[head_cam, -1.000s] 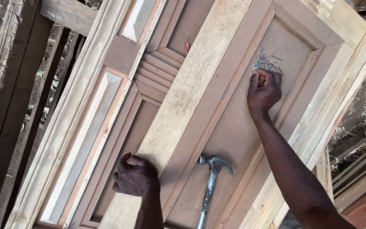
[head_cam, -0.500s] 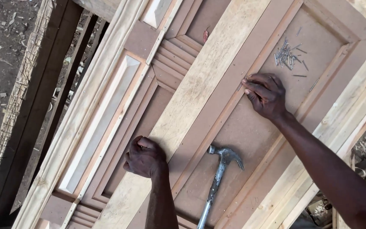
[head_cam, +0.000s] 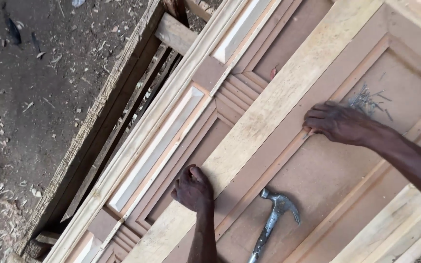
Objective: Hammering small nails into decorative trim on a wooden door frame.
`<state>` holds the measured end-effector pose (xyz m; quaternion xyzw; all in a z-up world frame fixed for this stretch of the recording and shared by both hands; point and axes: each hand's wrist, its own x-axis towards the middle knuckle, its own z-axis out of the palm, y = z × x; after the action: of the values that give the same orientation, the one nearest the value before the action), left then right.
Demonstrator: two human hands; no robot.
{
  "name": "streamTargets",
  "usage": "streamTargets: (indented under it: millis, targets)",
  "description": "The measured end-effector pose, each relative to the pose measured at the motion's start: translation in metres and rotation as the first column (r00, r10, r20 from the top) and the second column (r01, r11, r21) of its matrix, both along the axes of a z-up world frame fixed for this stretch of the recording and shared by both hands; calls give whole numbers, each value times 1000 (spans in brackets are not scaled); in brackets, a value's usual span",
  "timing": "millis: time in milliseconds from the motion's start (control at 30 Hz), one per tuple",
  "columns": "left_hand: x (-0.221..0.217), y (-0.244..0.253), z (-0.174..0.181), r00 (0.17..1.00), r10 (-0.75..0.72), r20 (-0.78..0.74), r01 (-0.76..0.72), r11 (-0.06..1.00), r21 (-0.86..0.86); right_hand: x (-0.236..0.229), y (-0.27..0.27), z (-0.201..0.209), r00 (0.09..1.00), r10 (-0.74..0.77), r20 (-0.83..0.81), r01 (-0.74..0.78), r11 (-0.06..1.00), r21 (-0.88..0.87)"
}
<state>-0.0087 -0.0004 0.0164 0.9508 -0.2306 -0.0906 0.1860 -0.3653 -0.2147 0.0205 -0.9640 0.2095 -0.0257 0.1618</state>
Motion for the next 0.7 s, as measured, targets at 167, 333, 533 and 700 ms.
streamTargets:
  millis: [167,333,533,700]
  targets:
    - [1,13,9,996,-66,-62,59,993,-107,21,54,5,919,-233,318,200,971,134]
    - [-24,37,60,799,-591,-112,445,706,-551,74,174,20,371,-907,200,441,362,821]
    - [-99,81,36,586,-632,-507,-87,573,-815,132,257,42,268,-952,-150,168,-107,980]
    - [-87,77,23,603,-465,-648,-280,638,-718,134,250,49,237,-880,-412,328,-327,886]
